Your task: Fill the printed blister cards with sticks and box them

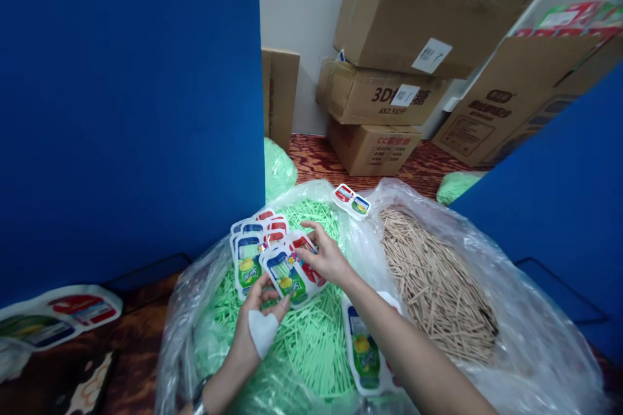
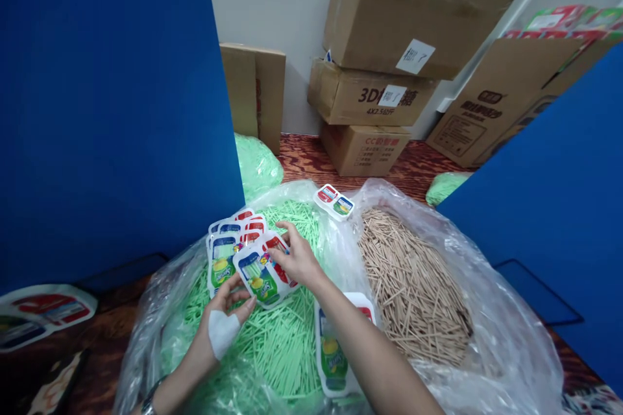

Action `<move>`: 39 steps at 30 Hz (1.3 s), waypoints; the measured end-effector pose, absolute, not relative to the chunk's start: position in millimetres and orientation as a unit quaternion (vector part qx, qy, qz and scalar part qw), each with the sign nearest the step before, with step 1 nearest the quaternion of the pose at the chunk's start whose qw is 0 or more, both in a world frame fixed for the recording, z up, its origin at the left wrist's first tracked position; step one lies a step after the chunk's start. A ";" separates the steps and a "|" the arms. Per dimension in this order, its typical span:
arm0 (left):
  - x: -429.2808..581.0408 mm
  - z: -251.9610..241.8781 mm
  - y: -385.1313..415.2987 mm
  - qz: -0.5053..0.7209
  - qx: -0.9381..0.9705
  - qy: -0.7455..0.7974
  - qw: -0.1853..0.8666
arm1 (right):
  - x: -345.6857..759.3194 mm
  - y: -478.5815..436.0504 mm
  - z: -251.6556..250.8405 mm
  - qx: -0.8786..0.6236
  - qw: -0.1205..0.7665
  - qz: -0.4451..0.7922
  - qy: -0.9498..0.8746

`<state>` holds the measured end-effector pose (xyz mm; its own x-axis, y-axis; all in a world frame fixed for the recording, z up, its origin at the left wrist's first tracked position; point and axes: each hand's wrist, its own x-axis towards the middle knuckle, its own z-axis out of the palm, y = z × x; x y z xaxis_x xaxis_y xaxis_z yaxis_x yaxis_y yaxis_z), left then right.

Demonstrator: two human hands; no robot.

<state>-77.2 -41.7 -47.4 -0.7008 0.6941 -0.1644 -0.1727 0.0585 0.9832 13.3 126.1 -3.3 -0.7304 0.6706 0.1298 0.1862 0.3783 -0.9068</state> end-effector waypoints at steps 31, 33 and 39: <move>-158.7 -58.8 -53.6 0.470 0.397 0.786 0.066 | -44.5 90.1 -11.0 -0.365 0.161 0.238 -0.885; -158.4 -58.5 -53.9 0.469 0.398 0.786 0.068 | -44.5 88.6 -13.1 -0.367 0.179 0.254 -0.877; -157.9 -55.3 -52.2 0.440 0.386 0.807 0.082 | -45.7 86.5 -14.9 -0.354 0.229 0.353 -0.835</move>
<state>-157.9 -52.2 -55.3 -0.6891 0.6945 0.2070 0.5496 0.3147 0.7739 -45.7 86.5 -14.9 -0.6439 0.7534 0.1335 0.4296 0.5004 -0.7517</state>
